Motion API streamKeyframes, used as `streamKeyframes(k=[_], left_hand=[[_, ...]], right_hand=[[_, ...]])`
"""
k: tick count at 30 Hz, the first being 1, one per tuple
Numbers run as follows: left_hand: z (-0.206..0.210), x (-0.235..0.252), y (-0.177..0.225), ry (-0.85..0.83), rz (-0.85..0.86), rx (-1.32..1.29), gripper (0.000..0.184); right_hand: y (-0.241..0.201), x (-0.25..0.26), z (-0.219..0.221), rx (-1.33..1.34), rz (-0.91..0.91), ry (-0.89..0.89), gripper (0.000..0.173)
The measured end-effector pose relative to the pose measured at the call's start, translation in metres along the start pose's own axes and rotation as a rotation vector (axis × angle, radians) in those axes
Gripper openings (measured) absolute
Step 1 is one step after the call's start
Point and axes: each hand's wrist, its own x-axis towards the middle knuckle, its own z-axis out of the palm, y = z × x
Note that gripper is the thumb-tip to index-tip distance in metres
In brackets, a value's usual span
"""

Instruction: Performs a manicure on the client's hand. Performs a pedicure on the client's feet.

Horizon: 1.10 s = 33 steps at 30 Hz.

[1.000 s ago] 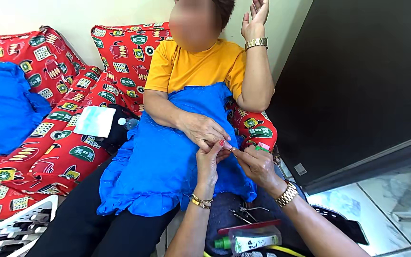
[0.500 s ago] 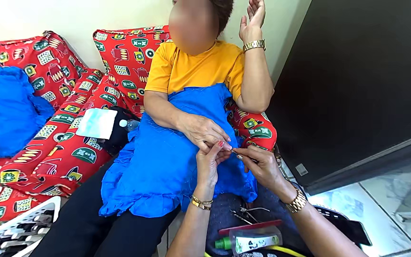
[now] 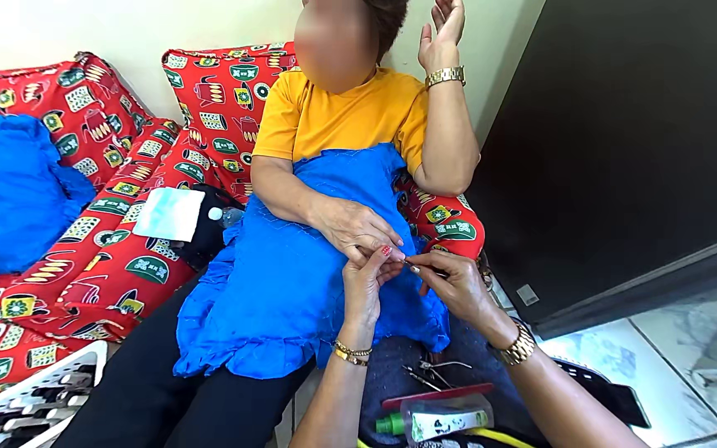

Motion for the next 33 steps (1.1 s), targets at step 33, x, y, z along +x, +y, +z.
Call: streamKeyframes(k=[33], left_hand=[[-0.003,-0.001,0.008,-0.042,-0.065,-0.056,0.031]], right_hand=[[0.018,0.023,-0.020,0.148,-0.172,-0.222,0.022]])
